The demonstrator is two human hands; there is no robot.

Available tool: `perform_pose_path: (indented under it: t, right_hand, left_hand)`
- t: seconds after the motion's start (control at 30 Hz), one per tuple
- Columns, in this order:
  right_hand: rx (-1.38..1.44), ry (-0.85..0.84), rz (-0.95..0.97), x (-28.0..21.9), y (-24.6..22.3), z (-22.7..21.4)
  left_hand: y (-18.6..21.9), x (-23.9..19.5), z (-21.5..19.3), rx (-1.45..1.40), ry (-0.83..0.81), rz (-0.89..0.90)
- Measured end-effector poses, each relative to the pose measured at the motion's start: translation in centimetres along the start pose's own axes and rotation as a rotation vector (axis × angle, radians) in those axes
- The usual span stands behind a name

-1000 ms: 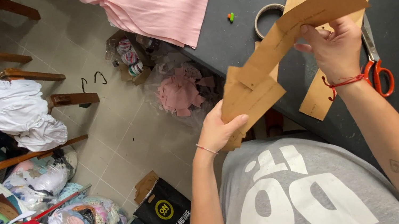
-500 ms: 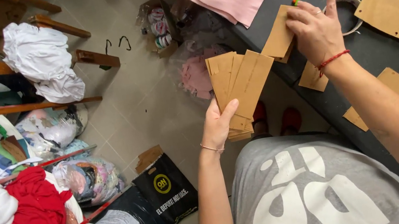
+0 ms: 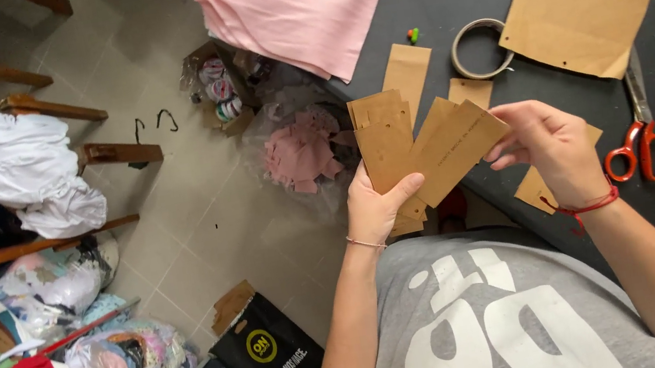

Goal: The person is organizing cardboard patterns and fabric pieces on a cutting table, marking them with a pen, and using an electric rotary cutter to trim the fabric.

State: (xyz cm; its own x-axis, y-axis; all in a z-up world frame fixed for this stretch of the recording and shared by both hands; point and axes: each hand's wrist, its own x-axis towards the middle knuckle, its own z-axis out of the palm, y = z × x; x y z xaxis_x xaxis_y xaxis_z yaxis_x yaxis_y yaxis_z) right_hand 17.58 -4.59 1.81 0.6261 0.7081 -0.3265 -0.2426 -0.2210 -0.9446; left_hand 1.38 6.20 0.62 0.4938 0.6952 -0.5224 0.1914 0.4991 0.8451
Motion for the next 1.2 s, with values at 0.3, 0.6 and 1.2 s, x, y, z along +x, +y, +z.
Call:
perform_pose_path:
  t: [0.3,0.6,1.2]
  right_hand:
    - [-0.59,0.408,-0.537,-4.1,0.8,-8.0]
    - [-1.116,0.082,-0.534,-5.4,5.9,-7.1]
    - [-1.024,0.346,-0.444,-2.2,4.5,-8.3]
  left_hand:
    - [-0.3,1.4,2.2,0.027,-0.053,-0.099]
    - [-0.5,1.7,3.6,-0.097,-0.146,-0.161]
    - [-0.3,0.3,5.8,0.042,-0.163,-0.251]
